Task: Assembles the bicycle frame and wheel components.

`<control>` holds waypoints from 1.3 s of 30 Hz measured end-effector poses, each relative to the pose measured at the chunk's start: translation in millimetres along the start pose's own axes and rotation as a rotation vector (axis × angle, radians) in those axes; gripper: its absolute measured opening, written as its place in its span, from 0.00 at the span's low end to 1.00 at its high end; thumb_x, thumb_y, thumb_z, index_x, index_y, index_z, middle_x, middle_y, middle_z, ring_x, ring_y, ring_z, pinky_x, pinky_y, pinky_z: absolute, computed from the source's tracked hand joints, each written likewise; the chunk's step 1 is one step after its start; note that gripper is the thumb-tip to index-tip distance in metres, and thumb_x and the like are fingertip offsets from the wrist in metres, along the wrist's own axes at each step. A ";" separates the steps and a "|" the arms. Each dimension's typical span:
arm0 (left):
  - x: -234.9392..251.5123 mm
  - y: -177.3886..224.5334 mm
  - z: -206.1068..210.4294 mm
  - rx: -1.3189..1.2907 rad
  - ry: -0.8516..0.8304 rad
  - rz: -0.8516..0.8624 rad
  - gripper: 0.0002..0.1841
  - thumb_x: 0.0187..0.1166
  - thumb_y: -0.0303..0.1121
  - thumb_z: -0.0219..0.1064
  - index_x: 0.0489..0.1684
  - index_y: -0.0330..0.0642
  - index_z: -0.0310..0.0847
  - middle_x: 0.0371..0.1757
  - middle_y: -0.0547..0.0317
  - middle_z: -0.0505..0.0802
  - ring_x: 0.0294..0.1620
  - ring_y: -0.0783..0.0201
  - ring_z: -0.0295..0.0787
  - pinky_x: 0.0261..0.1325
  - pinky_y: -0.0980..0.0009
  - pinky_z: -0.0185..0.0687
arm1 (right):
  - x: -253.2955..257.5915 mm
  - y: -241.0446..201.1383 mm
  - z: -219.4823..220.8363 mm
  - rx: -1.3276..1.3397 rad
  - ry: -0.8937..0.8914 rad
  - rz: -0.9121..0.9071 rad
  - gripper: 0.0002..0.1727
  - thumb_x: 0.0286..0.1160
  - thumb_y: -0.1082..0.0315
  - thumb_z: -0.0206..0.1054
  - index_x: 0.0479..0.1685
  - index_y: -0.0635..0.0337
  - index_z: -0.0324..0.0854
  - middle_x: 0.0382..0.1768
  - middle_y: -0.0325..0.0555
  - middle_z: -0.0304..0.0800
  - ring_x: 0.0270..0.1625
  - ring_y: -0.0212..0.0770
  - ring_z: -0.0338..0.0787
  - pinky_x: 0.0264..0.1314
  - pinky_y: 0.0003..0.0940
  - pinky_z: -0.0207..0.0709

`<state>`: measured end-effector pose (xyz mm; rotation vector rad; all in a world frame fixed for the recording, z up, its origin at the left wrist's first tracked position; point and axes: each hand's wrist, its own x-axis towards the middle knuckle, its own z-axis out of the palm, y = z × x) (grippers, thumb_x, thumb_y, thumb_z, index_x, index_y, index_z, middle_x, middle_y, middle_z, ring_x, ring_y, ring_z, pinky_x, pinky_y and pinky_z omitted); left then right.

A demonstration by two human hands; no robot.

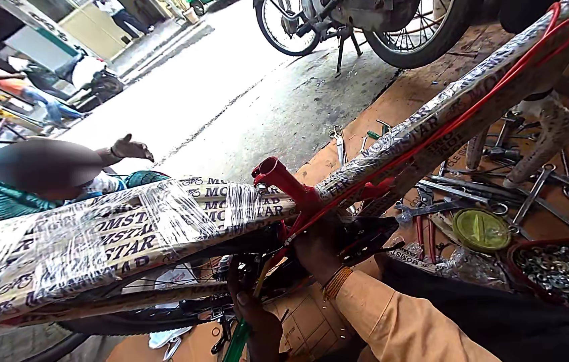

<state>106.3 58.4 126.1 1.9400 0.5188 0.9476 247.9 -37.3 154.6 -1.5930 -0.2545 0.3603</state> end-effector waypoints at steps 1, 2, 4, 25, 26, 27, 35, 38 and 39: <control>-0.4 -1.5 -0.6 -0.004 -0.009 0.012 0.49 0.86 0.69 0.36 0.90 0.29 0.45 0.86 0.45 0.70 0.78 0.69 0.75 0.73 0.74 0.76 | -1.9 -1.3 -1.7 -0.009 -0.002 -0.007 0.10 0.72 0.71 0.73 0.50 0.55 0.90 0.45 0.47 0.93 0.51 0.42 0.91 0.58 0.46 0.84; -0.1 -2.2 -0.9 -0.009 -0.012 0.018 0.49 0.86 0.69 0.37 0.90 0.29 0.45 0.87 0.45 0.69 0.79 0.69 0.74 0.74 0.74 0.75 | -3.0 -2.3 -2.9 -0.021 -0.002 -0.015 0.10 0.72 0.71 0.73 0.50 0.55 0.90 0.45 0.47 0.93 0.50 0.42 0.91 0.56 0.47 0.85; 1.4 -1.2 -0.2 -0.010 -0.010 0.020 0.49 0.85 0.68 0.37 0.89 0.27 0.45 0.86 0.44 0.69 0.79 0.69 0.74 0.74 0.74 0.75 | -4.2 -5.4 -5.4 -0.025 -0.011 -0.009 0.11 0.71 0.73 0.73 0.50 0.55 0.89 0.45 0.46 0.92 0.50 0.42 0.91 0.54 0.47 0.85; -3.8 -3.3 -3.0 0.010 -0.046 0.091 0.42 0.90 0.64 0.34 0.92 0.39 0.48 0.86 0.54 0.71 0.80 0.69 0.75 0.80 0.67 0.75 | -1.3 -0.9 -4.1 -0.197 0.025 -0.154 0.13 0.73 0.72 0.71 0.53 0.70 0.87 0.53 0.61 0.91 0.63 0.53 0.88 0.70 0.51 0.78; -3.2 -2.9 -2.8 0.013 -0.047 0.110 0.41 0.91 0.63 0.34 0.91 0.36 0.48 0.85 0.51 0.72 0.80 0.69 0.75 0.80 0.67 0.75 | -1.5 -3.2 -3.5 -0.206 0.027 -0.136 0.13 0.74 0.72 0.70 0.54 0.69 0.87 0.54 0.61 0.91 0.63 0.52 0.88 0.71 0.50 0.78; -2.7 -0.6 -3.0 0.016 -0.061 0.113 0.41 0.91 0.61 0.33 0.91 0.34 0.46 0.86 0.48 0.71 0.81 0.67 0.74 0.81 0.67 0.74 | -1.4 -5.0 -3.4 -0.221 0.009 -0.110 0.13 0.76 0.72 0.69 0.56 0.69 0.86 0.56 0.60 0.90 0.65 0.51 0.87 0.72 0.50 0.77; -0.5 3.7 0.0 0.054 -0.032 0.135 0.40 0.91 0.61 0.30 0.91 0.37 0.53 0.74 0.51 0.84 0.70 0.73 0.83 0.72 0.71 0.81 | 9.2 11.9 6.6 -0.058 0.012 -0.130 0.11 0.73 0.77 0.65 0.50 0.61 0.88 0.46 0.48 0.92 0.53 0.38 0.92 0.56 0.40 0.88; 1.0 -0.2 -1.0 0.005 -0.049 0.170 0.41 0.91 0.61 0.32 0.91 0.34 0.51 0.78 0.48 0.82 0.78 0.69 0.78 0.80 0.68 0.75 | 11.9 16.3 3.2 0.082 -0.072 -0.125 0.12 0.78 0.78 0.62 0.54 0.63 0.87 0.48 0.49 0.92 0.50 0.38 0.94 0.51 0.39 0.92; 1.3 0.7 -1.0 -0.005 -0.052 0.175 0.42 0.91 0.61 0.32 0.91 0.32 0.51 0.79 0.48 0.80 0.79 0.69 0.77 0.82 0.68 0.73 | 12.4 17.2 1.3 0.086 -0.096 -0.131 0.12 0.79 0.78 0.62 0.56 0.63 0.86 0.49 0.49 0.92 0.50 0.38 0.94 0.52 0.39 0.93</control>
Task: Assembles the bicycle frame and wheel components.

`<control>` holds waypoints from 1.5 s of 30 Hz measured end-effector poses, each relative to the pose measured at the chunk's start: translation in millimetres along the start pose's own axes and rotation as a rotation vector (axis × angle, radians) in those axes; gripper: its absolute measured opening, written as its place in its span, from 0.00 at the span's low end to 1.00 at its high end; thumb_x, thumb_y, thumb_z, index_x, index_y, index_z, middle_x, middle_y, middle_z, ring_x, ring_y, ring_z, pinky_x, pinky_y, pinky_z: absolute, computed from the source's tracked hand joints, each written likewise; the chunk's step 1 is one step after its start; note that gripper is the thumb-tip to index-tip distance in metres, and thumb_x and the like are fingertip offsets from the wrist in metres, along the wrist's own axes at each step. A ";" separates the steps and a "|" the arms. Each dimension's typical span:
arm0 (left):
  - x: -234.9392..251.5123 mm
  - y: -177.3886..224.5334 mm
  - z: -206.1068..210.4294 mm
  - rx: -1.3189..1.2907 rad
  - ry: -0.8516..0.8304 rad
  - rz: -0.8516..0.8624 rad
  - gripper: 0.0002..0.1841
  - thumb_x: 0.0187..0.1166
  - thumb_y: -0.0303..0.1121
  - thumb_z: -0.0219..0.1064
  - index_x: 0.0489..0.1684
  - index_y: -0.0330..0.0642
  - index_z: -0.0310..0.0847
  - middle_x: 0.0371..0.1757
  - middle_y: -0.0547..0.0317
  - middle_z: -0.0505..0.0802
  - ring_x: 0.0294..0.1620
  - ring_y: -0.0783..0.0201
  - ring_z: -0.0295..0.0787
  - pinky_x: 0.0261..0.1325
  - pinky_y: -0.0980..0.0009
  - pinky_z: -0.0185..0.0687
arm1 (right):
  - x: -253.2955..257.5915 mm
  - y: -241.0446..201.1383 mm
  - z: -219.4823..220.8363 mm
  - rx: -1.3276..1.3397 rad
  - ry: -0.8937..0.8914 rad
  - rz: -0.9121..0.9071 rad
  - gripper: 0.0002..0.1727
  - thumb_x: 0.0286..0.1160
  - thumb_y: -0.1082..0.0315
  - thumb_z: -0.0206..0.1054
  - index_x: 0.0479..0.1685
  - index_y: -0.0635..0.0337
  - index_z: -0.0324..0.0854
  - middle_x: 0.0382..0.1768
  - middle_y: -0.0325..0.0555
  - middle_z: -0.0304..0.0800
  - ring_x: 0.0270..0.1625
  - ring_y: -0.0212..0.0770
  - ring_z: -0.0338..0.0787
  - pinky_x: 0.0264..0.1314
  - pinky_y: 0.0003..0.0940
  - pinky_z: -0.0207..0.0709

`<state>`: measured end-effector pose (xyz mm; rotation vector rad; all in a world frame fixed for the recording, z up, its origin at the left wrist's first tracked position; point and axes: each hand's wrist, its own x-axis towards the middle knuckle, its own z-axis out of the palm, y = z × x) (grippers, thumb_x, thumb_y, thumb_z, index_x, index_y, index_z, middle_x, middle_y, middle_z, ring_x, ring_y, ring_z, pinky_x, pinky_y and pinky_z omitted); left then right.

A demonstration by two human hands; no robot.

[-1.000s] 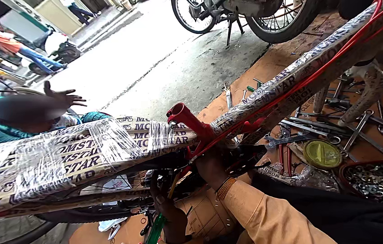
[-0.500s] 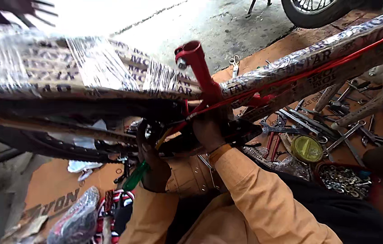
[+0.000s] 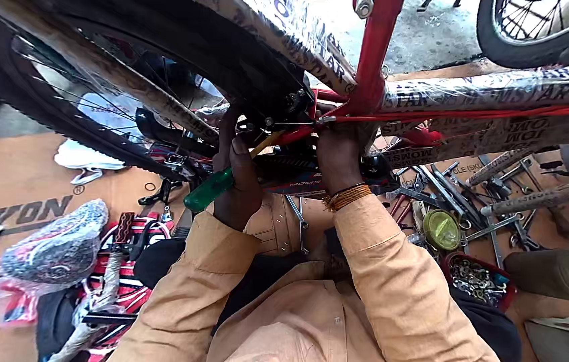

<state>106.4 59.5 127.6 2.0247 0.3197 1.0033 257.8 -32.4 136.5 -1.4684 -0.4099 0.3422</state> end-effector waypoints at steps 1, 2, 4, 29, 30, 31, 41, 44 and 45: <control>0.6 0.5 0.2 -0.013 0.002 0.002 0.42 0.91 0.62 0.33 0.90 0.32 0.50 0.79 0.48 0.81 0.78 0.69 0.78 0.81 0.68 0.75 | 0.9 0.9 -2.0 -0.029 -0.021 -0.005 0.12 0.77 0.78 0.63 0.56 0.64 0.86 0.49 0.50 0.93 0.51 0.39 0.94 0.54 0.39 0.92; 0.8 0.2 0.8 -0.015 0.011 -0.004 0.42 0.91 0.62 0.33 0.90 0.32 0.51 0.78 0.48 0.81 0.77 0.69 0.79 0.80 0.68 0.76 | 1.4 1.1 -3.8 -0.076 -0.038 -0.007 0.13 0.74 0.79 0.65 0.55 0.64 0.86 0.48 0.50 0.92 0.51 0.39 0.94 0.55 0.40 0.91; -0.2 0.4 0.9 0.020 0.026 -0.018 0.42 0.90 0.63 0.33 0.90 0.34 0.52 0.79 0.48 0.80 0.78 0.70 0.78 0.81 0.69 0.74 | 2.0 0.6 -2.7 -0.151 -0.028 0.023 0.15 0.69 0.79 0.68 0.54 0.63 0.86 0.48 0.51 0.92 0.50 0.40 0.93 0.55 0.42 0.90; -3.7 3.7 -2.8 0.149 0.016 -0.083 0.34 0.91 0.51 0.31 0.92 0.42 0.54 0.59 0.51 0.94 0.47 0.70 0.92 0.49 0.67 0.87 | -5.8 -5.9 -1.4 -0.016 0.042 0.019 0.14 0.82 0.77 0.61 0.63 0.65 0.79 0.55 0.52 0.88 0.53 0.40 0.94 0.54 0.39 0.94; -3.9 2.1 -2.5 0.141 0.020 -0.073 0.34 0.92 0.51 0.31 0.92 0.42 0.55 0.60 0.51 0.94 0.49 0.71 0.92 0.51 0.68 0.87 | -5.5 -4.7 -2.0 -0.043 0.033 0.007 0.14 0.79 0.78 0.64 0.62 0.65 0.79 0.55 0.52 0.89 0.53 0.41 0.94 0.54 0.39 0.94; -4.1 1.0 -2.8 0.134 0.017 -0.065 0.34 0.92 0.52 0.31 0.92 0.41 0.54 0.61 0.51 0.93 0.53 0.71 0.92 0.56 0.68 0.87 | -4.8 -4.1 -1.0 -0.042 0.041 0.002 0.15 0.76 0.79 0.66 0.61 0.66 0.80 0.53 0.53 0.90 0.51 0.42 0.95 0.52 0.40 0.95; -1.4 -1.0 -1.5 0.128 0.050 -0.036 0.32 0.93 0.50 0.33 0.91 0.43 0.57 0.52 0.52 0.94 0.37 0.76 0.86 0.45 0.72 0.83 | -5.0 -8.7 2.1 -0.032 0.093 0.005 0.13 0.84 0.78 0.56 0.62 0.66 0.77 0.52 0.55 0.86 0.50 0.43 0.93 0.49 0.41 0.93; -3.7 -0.6 -3.7 0.120 0.038 -0.053 0.32 0.93 0.49 0.34 0.92 0.43 0.55 0.59 0.53 0.93 0.46 0.76 0.90 0.53 0.72 0.85 | -6.1 -5.3 0.6 -0.092 0.057 -0.054 0.12 0.76 0.78 0.67 0.57 0.66 0.81 0.48 0.52 0.89 0.47 0.39 0.93 0.50 0.37 0.93; -3.4 -0.6 -3.2 0.115 0.036 -0.049 0.32 0.93 0.49 0.34 0.92 0.41 0.55 0.61 0.53 0.93 0.49 0.75 0.91 0.55 0.72 0.85 | -5.6 -5.1 2.2 -0.091 0.078 -0.055 0.12 0.73 0.79 0.69 0.54 0.66 0.81 0.45 0.52 0.89 0.43 0.39 0.94 0.46 0.37 0.94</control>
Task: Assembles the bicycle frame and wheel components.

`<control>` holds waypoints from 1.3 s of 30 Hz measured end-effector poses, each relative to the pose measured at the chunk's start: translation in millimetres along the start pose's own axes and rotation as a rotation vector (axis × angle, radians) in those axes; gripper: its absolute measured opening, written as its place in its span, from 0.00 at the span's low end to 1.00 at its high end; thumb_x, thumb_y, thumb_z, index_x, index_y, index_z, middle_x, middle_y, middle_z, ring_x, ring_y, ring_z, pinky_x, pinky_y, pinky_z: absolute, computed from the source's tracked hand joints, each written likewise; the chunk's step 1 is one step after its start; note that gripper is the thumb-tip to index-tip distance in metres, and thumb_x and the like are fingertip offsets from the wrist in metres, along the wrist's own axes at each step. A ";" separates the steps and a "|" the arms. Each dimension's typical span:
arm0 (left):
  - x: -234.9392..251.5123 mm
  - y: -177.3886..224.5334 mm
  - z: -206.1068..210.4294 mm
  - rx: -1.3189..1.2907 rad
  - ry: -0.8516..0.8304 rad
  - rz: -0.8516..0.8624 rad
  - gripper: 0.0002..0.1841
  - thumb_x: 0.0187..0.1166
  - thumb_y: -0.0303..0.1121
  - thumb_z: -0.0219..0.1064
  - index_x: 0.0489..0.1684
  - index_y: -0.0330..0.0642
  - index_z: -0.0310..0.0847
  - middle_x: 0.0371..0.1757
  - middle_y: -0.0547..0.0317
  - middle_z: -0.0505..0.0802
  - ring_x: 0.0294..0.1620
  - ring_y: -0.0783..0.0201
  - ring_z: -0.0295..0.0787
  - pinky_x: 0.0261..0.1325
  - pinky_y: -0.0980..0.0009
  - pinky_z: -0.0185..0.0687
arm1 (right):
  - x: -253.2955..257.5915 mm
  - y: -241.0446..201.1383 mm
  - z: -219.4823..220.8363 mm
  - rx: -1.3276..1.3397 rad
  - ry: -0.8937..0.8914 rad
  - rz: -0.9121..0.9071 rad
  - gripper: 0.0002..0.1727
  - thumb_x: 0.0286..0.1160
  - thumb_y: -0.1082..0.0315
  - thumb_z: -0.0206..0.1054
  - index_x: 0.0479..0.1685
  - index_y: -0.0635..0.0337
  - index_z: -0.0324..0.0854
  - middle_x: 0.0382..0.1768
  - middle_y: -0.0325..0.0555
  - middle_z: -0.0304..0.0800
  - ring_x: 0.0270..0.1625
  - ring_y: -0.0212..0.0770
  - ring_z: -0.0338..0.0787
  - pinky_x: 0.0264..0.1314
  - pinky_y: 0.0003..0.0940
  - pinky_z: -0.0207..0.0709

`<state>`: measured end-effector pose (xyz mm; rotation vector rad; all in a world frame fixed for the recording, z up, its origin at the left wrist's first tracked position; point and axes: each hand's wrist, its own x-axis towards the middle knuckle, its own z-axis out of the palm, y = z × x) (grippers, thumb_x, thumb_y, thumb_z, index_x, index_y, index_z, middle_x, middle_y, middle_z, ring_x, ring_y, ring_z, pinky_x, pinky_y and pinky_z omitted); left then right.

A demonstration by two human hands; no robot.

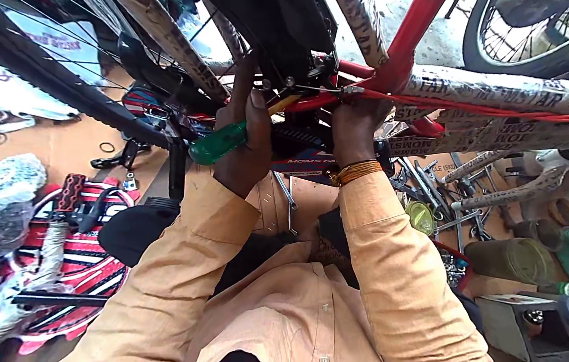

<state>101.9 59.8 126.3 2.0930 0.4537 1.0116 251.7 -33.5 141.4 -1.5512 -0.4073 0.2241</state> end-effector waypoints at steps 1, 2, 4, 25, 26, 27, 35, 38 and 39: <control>1.3 -0.6 1.4 -0.007 0.011 0.010 0.32 0.93 0.48 0.34 0.91 0.40 0.56 0.61 0.53 0.93 0.47 0.76 0.90 0.53 0.73 0.85 | 1.3 -0.6 2.0 -0.010 0.022 0.022 0.13 0.73 0.79 0.68 0.55 0.66 0.80 0.45 0.52 0.89 0.42 0.40 0.95 0.44 0.38 0.94; 2.7 -1.2 1.9 -0.012 0.020 0.015 0.32 0.93 0.48 0.34 0.91 0.39 0.57 0.61 0.52 0.93 0.48 0.75 0.89 0.54 0.73 0.84 | 2.8 -1.5 4.5 -0.018 0.042 0.047 0.13 0.74 0.80 0.67 0.56 0.66 0.79 0.45 0.53 0.88 0.43 0.41 0.94 0.44 0.39 0.94; 4.0 -2.4 1.3 -0.023 0.012 0.017 0.32 0.93 0.47 0.34 0.91 0.38 0.57 0.66 0.50 0.92 0.60 0.72 0.90 0.65 0.70 0.84 | 5.5 -2.0 7.6 -0.026 0.067 0.097 0.13 0.79 0.78 0.61 0.59 0.66 0.78 0.48 0.55 0.86 0.46 0.43 0.93 0.45 0.41 0.93; 2.0 -3.2 0.8 -0.016 0.039 0.001 0.32 0.93 0.48 0.34 0.90 0.42 0.62 0.53 0.54 0.96 0.33 0.74 0.87 0.40 0.71 0.84 | 0.8 -1.2 1.8 0.126 -0.006 0.052 0.11 0.86 0.75 0.59 0.61 0.66 0.80 0.50 0.52 0.89 0.46 0.41 0.95 0.47 0.38 0.94; 1.8 -2.4 1.0 -0.004 0.037 -0.002 0.31 0.93 0.48 0.34 0.90 0.43 0.62 0.48 0.55 0.95 0.28 0.74 0.84 0.35 0.71 0.82 | 0.1 -1.5 3.6 0.123 0.012 0.052 0.11 0.84 0.76 0.60 0.60 0.66 0.81 0.49 0.52 0.90 0.44 0.40 0.95 0.45 0.37 0.94; 2.4 -1.6 1.1 0.001 0.033 -0.009 0.31 0.94 0.47 0.34 0.90 0.43 0.61 0.45 0.56 0.94 0.27 0.73 0.82 0.33 0.71 0.81 | 0.5 -1.4 5.8 0.111 0.037 0.053 0.10 0.84 0.77 0.60 0.58 0.66 0.81 0.48 0.52 0.90 0.43 0.40 0.94 0.44 0.38 0.94; 3.6 -1.0 -0.5 -0.025 0.013 -0.008 0.32 0.92 0.48 0.36 0.91 0.42 0.60 0.54 0.53 0.94 0.42 0.71 0.89 0.50 0.67 0.86 | -28.1 3.0 -18.4 -0.043 -0.096 -0.091 0.16 0.88 0.67 0.60 0.66 0.65 0.78 0.56 0.49 0.91 0.56 0.41 0.94 0.63 0.42 0.91; 3.5 -2.7 -1.7 -0.022 0.014 -0.017 0.33 0.92 0.50 0.36 0.90 0.40 0.61 0.57 0.49 0.94 0.49 0.65 0.92 0.55 0.60 0.87 | -107.0 36.5 -37.0 -0.325 -0.193 -0.206 0.18 0.91 0.59 0.56 0.67 0.62 0.75 0.50 0.47 0.87 0.46 0.39 0.90 0.49 0.42 0.89; 4.3 -3.4 -2.2 -0.023 0.009 -0.024 0.33 0.92 0.51 0.36 0.91 0.41 0.61 0.56 0.49 0.94 0.45 0.64 0.92 0.53 0.58 0.87 | -129.5 62.1 -36.0 -0.400 -0.264 -0.168 0.16 0.88 0.60 0.59 0.63 0.62 0.78 0.47 0.48 0.88 0.43 0.41 0.89 0.44 0.43 0.88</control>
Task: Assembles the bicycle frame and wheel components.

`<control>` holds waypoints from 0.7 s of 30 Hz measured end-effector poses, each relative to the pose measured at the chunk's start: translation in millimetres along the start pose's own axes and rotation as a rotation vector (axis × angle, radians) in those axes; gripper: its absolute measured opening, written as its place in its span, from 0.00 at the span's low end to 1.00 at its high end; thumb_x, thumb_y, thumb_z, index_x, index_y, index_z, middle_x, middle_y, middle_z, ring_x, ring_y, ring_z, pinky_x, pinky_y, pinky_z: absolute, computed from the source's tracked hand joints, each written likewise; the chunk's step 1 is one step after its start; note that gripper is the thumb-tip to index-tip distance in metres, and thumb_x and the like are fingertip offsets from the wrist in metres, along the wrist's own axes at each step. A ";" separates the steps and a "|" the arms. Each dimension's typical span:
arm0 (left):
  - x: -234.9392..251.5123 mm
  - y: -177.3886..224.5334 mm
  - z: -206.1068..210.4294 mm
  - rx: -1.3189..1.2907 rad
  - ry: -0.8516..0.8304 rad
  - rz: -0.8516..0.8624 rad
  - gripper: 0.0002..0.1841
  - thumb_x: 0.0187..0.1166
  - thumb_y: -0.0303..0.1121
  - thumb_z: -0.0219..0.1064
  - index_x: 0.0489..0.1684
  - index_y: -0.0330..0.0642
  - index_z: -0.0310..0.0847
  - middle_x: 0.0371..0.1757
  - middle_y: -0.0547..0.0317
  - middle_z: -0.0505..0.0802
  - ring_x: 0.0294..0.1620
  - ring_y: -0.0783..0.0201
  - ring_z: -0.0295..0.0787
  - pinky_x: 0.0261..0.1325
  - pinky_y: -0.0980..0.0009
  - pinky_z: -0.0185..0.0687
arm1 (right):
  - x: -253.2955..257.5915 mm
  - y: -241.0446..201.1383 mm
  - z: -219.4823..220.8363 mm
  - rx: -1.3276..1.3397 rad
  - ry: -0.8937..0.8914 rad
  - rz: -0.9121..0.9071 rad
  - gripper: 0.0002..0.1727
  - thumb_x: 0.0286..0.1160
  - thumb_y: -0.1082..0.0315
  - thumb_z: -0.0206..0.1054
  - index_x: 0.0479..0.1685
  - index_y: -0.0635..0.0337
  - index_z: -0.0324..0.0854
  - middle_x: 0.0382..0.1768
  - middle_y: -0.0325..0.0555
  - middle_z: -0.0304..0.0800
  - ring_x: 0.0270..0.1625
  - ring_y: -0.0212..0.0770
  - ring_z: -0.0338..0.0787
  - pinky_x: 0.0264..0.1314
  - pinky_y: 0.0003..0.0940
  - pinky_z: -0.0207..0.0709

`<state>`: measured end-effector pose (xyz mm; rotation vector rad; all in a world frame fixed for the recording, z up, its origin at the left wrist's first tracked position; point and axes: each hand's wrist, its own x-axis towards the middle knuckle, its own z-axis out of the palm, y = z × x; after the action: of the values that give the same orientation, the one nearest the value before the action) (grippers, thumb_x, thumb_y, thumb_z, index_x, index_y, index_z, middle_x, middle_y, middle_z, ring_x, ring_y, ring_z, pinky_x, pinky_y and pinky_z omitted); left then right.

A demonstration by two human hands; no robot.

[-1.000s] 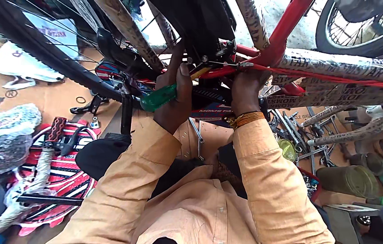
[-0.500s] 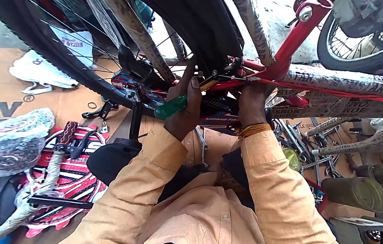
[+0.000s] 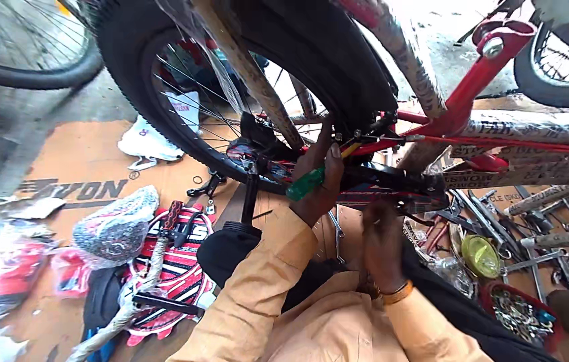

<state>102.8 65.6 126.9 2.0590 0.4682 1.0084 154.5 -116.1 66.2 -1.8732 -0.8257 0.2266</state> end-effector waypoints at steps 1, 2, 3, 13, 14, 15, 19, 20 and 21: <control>1.2 -0.2 0.5 -0.002 -0.001 -0.004 0.34 0.92 0.52 0.36 0.91 0.42 0.61 0.49 0.51 0.95 0.37 0.65 0.89 0.45 0.60 0.87 | -14.6 21.7 19.0 -0.085 -0.114 0.063 0.15 0.85 0.60 0.63 0.60 0.60 0.83 0.49 0.49 0.89 0.47 0.44 0.91 0.49 0.46 0.89; 2.2 -0.5 1.1 -0.019 -0.007 -0.002 0.34 0.92 0.53 0.35 0.91 0.43 0.60 0.43 0.54 0.93 0.28 0.68 0.83 0.36 0.63 0.84 | -20.3 45.2 39.9 -0.192 -0.222 0.125 0.17 0.81 0.59 0.68 0.61 0.58 0.86 0.56 0.51 0.89 0.55 0.48 0.90 0.58 0.49 0.87; 2.6 -0.3 1.1 -0.043 -0.020 0.003 0.33 0.93 0.52 0.36 0.92 0.43 0.59 0.40 0.57 0.92 0.25 0.71 0.79 0.33 0.67 0.81 | -20.6 66.4 59.1 -0.297 -0.295 0.171 0.20 0.78 0.59 0.71 0.66 0.57 0.85 0.64 0.53 0.87 0.65 0.52 0.87 0.66 0.53 0.84; 1.7 0.6 -0.2 0.012 -0.050 -0.032 0.32 0.93 0.54 0.34 0.92 0.50 0.59 0.40 0.59 0.91 0.26 0.74 0.82 0.34 0.72 0.83 | 22.1 89.4 86.5 -0.616 -0.676 0.452 0.20 0.70 0.67 0.68 0.63 0.55 0.84 0.55 0.58 0.90 0.58 0.59 0.91 0.53 0.61 0.85; 0.6 0.9 -0.5 0.017 -0.053 -0.036 0.33 0.93 0.54 0.34 0.92 0.50 0.58 0.46 0.57 0.93 0.30 0.74 0.84 0.38 0.72 0.84 | 20.9 90.1 74.3 -0.488 -0.718 0.494 0.18 0.70 0.67 0.67 0.60 0.57 0.86 0.52 0.58 0.91 0.55 0.59 0.91 0.53 0.62 0.84; -0.4 1.7 -1.6 0.027 -0.064 -0.043 0.34 0.93 0.55 0.33 0.93 0.50 0.57 0.56 0.55 0.93 0.39 0.75 0.88 0.48 0.72 0.85 | 17.8 88.9 56.0 -0.318 -0.776 0.524 0.15 0.73 0.67 0.66 0.56 0.60 0.87 0.47 0.58 0.91 0.49 0.57 0.91 0.50 0.60 0.84; -2.2 1.2 0.9 -0.023 -0.016 -0.002 0.34 0.93 0.55 0.35 0.90 0.44 0.62 0.68 0.53 0.90 0.60 0.76 0.88 0.67 0.71 0.82 | -17.9 62.8 -31.3 0.295 -0.926 0.625 0.14 0.82 0.69 0.66 0.63 0.62 0.80 0.42 0.45 0.90 0.37 0.34 0.87 0.40 0.32 0.82; -2.3 0.2 2.2 -0.057 0.002 0.016 0.34 0.94 0.55 0.36 0.87 0.40 0.65 0.67 0.52 0.90 0.62 0.76 0.87 0.69 0.71 0.81 | -26.1 58.7 -42.2 0.297 -0.922 0.596 0.14 0.82 0.68 0.67 0.62 0.61 0.80 0.44 0.46 0.89 0.40 0.36 0.87 0.45 0.35 0.83; -2.7 0.5 2.4 -0.093 -0.001 0.029 0.34 0.94 0.53 0.36 0.86 0.37 0.65 0.69 0.52 0.89 0.65 0.76 0.86 0.73 0.72 0.79 | -32.8 52.3 -48.3 0.269 -0.890 0.561 0.14 0.83 0.65 0.66 0.62 0.61 0.80 0.45 0.47 0.88 0.43 0.38 0.88 0.50 0.39 0.83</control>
<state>103.0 62.5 125.0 1.9882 0.3845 1.0266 177.2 -184.7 35.9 -1.6767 -0.7489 1.5194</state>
